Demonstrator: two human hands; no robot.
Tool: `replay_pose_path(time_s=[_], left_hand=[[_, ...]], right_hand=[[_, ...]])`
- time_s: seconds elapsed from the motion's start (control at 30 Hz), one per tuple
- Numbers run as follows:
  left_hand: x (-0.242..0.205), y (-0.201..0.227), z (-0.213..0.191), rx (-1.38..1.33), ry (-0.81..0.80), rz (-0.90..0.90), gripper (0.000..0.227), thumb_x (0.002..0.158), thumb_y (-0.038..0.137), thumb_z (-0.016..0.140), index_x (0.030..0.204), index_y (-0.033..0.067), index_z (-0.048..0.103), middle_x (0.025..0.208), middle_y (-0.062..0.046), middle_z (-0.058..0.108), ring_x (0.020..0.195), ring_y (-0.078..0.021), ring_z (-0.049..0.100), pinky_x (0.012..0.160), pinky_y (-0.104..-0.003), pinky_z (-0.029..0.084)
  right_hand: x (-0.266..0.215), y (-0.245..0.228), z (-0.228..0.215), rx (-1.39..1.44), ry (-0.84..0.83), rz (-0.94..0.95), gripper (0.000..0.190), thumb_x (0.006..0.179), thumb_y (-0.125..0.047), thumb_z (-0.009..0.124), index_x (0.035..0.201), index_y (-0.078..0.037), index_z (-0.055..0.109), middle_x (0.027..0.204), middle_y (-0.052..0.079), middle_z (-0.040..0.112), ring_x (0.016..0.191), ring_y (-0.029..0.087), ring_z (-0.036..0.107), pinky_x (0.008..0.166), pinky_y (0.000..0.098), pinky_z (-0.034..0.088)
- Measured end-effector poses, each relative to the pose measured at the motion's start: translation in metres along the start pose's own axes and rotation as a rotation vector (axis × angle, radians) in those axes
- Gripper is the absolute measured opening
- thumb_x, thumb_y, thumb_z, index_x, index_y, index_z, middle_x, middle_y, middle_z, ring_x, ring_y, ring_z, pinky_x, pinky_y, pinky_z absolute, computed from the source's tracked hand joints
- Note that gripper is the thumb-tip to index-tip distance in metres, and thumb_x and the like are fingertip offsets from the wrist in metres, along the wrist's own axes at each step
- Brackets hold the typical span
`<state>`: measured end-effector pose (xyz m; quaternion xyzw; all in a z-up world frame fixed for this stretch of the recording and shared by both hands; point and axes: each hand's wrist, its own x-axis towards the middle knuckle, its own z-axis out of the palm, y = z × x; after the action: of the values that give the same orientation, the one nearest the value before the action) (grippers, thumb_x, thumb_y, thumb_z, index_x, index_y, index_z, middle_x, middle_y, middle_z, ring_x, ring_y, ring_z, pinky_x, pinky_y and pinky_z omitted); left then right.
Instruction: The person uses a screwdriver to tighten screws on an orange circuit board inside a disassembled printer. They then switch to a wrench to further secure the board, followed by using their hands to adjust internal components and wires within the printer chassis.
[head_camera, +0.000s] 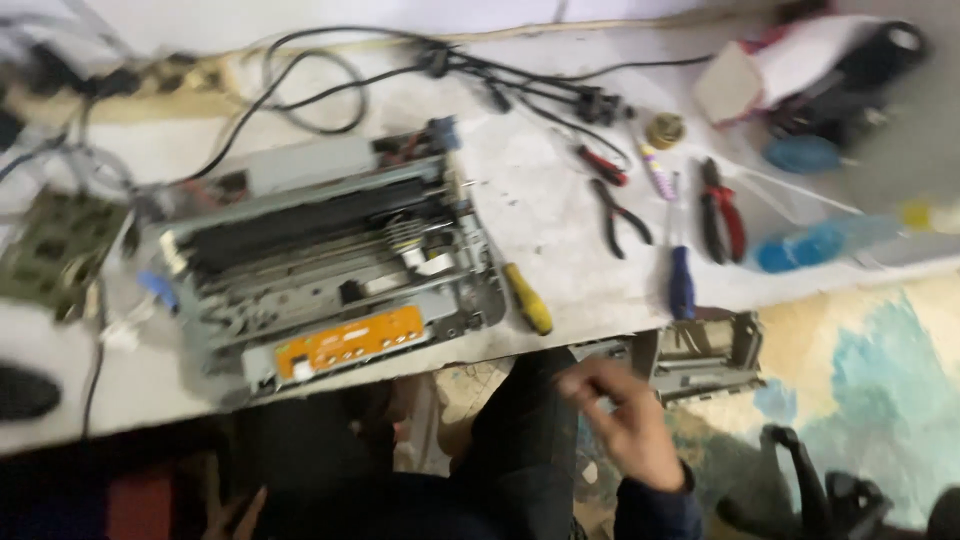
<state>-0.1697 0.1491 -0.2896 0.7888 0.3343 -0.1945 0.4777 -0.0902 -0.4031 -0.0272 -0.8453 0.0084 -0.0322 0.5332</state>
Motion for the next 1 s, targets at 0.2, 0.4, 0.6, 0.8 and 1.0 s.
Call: replay_pose_path(time_s=[0.2, 0.4, 0.6, 0.8, 1.0], left_hand=[[-0.083, 0.042, 0.033, 0.188, 0.068, 0.795, 0.052, 0.094, 0.019, 0.059, 0.146, 0.0219, 0.063, 0.148, -0.013, 0.049, 0.142, -0.0277, 0.051, 0.121, -0.043, 0.038], [-0.095, 0.092, 0.037, 0.213, -0.026, 0.863, 0.049, 0.097, 0.028, 0.056, 0.145, 0.0205, 0.064, 0.144, -0.010, 0.053, 0.138, -0.0266, 0.049, 0.116, -0.041, 0.037], [-0.070, 0.063, 0.043, 0.254, 0.080, 0.963, 0.049, 0.097, 0.037, 0.054, 0.140, 0.0200, 0.068, 0.140, -0.011, 0.056, 0.133, -0.0265, 0.054, 0.117, -0.040, 0.042], [-0.048, 0.032, 0.044, 0.301, -0.010, 0.812, 0.061, 0.084, 0.016, 0.058, 0.143, 0.0264, 0.067, 0.145, -0.012, 0.053, 0.142, -0.0298, 0.049, 0.122, -0.048, 0.039], [-0.002, 0.047, 0.063, -0.140, 0.048, -0.085, 0.039, 0.077, 0.000, 0.090, 0.114, -0.0100, 0.082, 0.124, -0.024, 0.077, 0.120, -0.0300, 0.068, 0.109, -0.034, 0.051]], right_hand=[[0.087, -0.014, 0.002, -0.397, 0.262, 0.021, 0.018, 0.097, -0.018, 0.073, 0.107, -0.004, 0.075, 0.098, 0.008, 0.076, 0.078, 0.017, 0.067, 0.066, 0.0325, 0.057], [0.143, 0.020, 0.020, -0.335, 0.199, -0.012, 0.023, 0.090, -0.019, 0.081, 0.106, -0.004, 0.074, 0.092, 0.008, 0.075, 0.077, 0.017, 0.068, 0.073, 0.0313, 0.059], [0.141, 0.025, 0.027, -0.436, 0.266, -0.081, 0.015, 0.091, -0.022, 0.081, 0.093, -0.008, 0.075, 0.085, 0.005, 0.070, 0.074, 0.019, 0.065, 0.070, 0.0345, 0.054], [0.148, 0.028, 0.032, -0.582, 0.255, -0.046, 0.024, 0.099, -0.028, 0.071, 0.093, -0.005, 0.065, 0.095, 0.011, 0.066, 0.071, 0.030, 0.065, 0.062, 0.0446, 0.053], [0.191, 0.018, 0.027, -0.474, 0.159, -0.200, 0.014, 0.096, -0.009, 0.070, 0.101, -0.005, 0.058, 0.095, 0.011, 0.066, 0.080, 0.029, 0.065, 0.068, 0.0420, 0.051]])
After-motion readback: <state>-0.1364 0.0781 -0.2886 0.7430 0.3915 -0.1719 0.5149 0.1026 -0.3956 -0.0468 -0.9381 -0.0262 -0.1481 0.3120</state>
